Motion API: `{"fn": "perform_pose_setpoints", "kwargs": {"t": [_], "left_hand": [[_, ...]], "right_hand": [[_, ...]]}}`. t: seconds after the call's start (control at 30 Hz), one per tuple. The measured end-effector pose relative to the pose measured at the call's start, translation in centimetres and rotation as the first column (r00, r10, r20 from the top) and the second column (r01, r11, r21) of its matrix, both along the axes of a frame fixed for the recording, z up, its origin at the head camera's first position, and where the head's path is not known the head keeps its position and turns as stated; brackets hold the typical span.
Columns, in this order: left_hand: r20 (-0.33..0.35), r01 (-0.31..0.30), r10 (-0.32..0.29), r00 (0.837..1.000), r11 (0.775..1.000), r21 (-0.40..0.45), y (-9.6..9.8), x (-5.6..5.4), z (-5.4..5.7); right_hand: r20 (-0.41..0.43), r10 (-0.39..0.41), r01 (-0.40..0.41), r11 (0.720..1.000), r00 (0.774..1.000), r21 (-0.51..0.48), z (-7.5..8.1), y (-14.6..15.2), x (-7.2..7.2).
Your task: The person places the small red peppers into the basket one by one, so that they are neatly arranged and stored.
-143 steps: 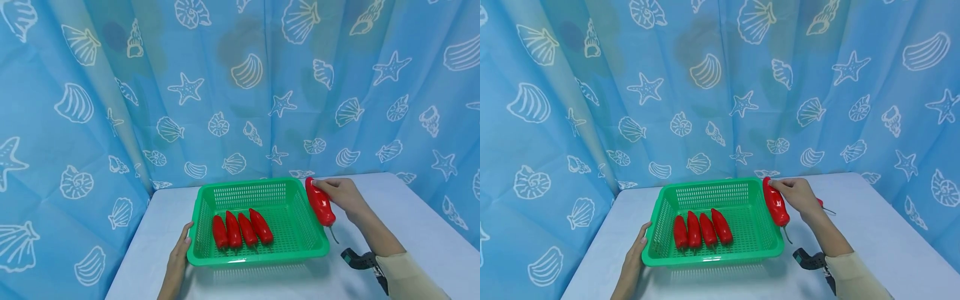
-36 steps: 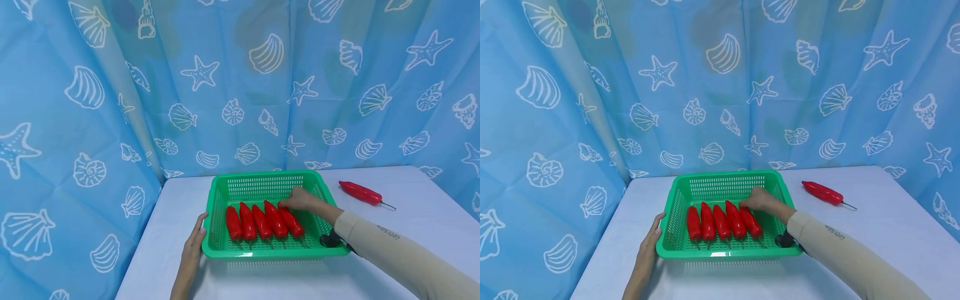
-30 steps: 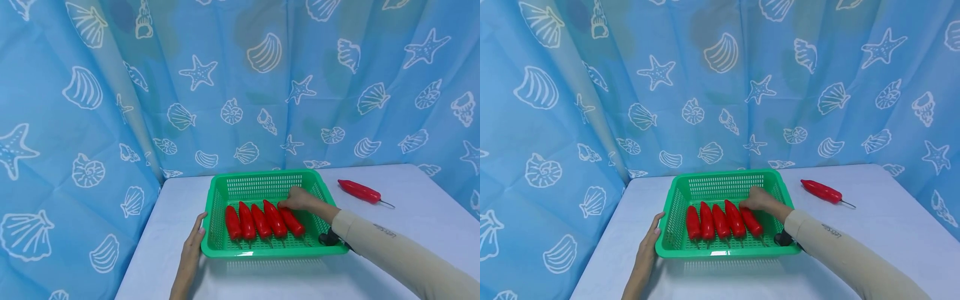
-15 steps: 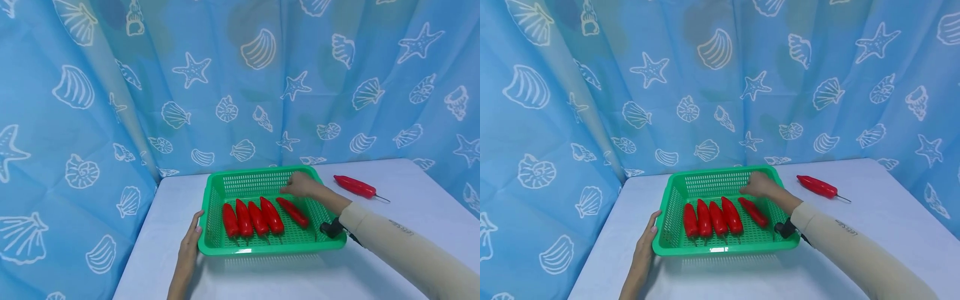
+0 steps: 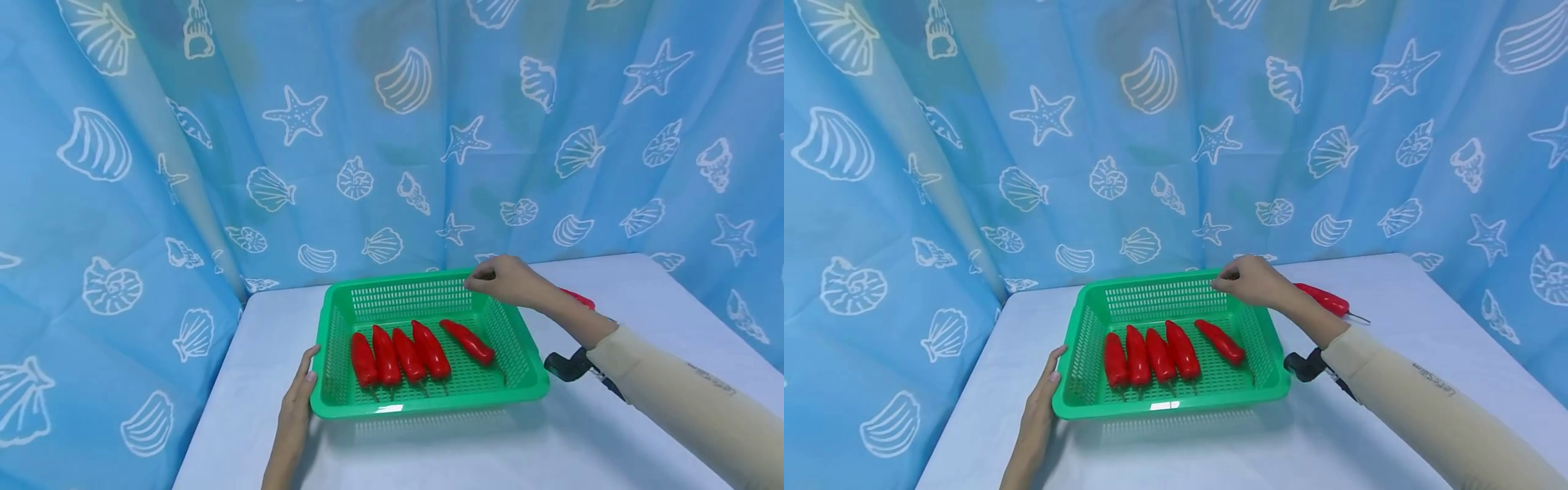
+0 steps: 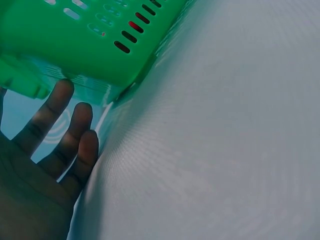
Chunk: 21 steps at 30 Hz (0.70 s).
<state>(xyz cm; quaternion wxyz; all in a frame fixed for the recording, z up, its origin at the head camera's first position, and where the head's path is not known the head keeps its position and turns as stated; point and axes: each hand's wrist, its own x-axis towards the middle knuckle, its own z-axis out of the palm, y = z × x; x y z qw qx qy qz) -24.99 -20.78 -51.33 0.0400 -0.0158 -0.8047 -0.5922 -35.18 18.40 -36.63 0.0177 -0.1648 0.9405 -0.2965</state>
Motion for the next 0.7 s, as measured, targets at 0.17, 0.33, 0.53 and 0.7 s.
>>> {"fn": "perform_pose_setpoints", "kwargs": {"t": [0.17, 0.33, 0.53, 0.7], "left_hand": [[0.015, -0.012, 0.013, 1.0, 1.0, -0.021, 0.0, 0.0, 0.0], [0.026, -0.013, 0.013, 1.0, 1.0, -0.008, 0.0, -0.2, 0.0], [0.018, -0.003, 0.003, 1.0, 1.0, 0.005, 0.1, -0.2, 0.1], [0.021, -0.004, 0.004, 1.0, 1.0, 0.009, 0.2, -0.1, 0.1]], "right_hand": [[-0.044, -0.042, 0.04, 0.999, 0.998, -0.029, 0.1, 2.1, 0.0], [-0.051, -0.096, 0.095, 0.995, 0.994, -0.021, 0.1, 4.1, 0.3], [-0.098, -0.125, 0.126, 0.992, 0.987, -0.001, -0.1, 5.8, 0.3], [-0.13, -0.149, 0.152, 0.988, 0.98, 0.012, -1.0, 7.4, -0.1]]}}
